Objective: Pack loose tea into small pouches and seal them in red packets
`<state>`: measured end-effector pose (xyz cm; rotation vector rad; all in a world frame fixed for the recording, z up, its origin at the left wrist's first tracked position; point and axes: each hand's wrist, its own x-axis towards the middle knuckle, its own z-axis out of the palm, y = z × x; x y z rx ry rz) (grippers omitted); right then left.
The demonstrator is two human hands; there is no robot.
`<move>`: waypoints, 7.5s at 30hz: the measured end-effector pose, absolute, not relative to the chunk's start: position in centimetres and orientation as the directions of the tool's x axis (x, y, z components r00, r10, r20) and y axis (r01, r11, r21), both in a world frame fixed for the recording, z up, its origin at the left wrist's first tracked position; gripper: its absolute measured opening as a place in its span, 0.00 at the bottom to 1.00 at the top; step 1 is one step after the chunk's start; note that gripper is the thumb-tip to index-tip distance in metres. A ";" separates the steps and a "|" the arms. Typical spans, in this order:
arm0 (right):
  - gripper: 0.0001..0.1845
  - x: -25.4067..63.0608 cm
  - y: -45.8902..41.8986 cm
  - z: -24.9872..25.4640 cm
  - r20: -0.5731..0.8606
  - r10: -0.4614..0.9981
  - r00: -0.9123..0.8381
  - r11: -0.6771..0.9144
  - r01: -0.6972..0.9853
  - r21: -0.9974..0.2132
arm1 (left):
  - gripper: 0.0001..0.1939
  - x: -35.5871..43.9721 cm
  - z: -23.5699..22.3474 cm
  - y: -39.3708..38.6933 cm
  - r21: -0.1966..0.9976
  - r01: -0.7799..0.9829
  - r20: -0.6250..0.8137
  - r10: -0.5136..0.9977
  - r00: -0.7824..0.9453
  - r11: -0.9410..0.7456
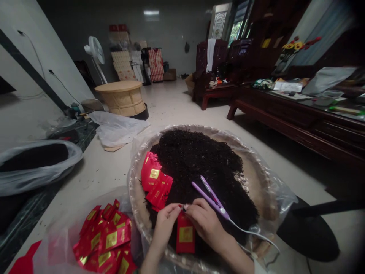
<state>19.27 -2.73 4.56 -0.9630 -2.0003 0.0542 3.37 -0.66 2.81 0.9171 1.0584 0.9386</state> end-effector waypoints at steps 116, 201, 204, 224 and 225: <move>0.25 21.3 -0.8 2.8 0.065 0.896 -0.440 0.442 0.867 -0.231 | 0.16 0.8 1.7 -0.4 0.803 0.514 0.371 0.928 -0.035 -0.302; 0.37 19.5 -1.1 9.1 0.236 0.972 -0.008 0.234 -0.078 -0.969 | 0.25 5.5 0.3 -0.6 0.855 0.455 0.317 0.945 -0.080 -0.248; 0.23 20.6 -1.3 8.9 0.247 0.968 0.042 0.239 0.143 -0.960 | 0.25 5.3 0.2 -0.8 0.868 0.410 0.341 0.936 -0.084 -0.279; 0.28 22.3 -4.5 4.8 0.224 0.944 -0.242 0.327 0.777 -0.539 | 0.23 4.0 1.0 -1.2 0.725 0.506 0.539 0.842 0.004 -0.467; 0.27 22.0 -4.5 5.4 0.301 0.924 -0.236 0.373 0.732 -0.570 | 0.22 4.0 1.0 -1.2 0.703 0.517 0.560 0.828 0.021 -0.488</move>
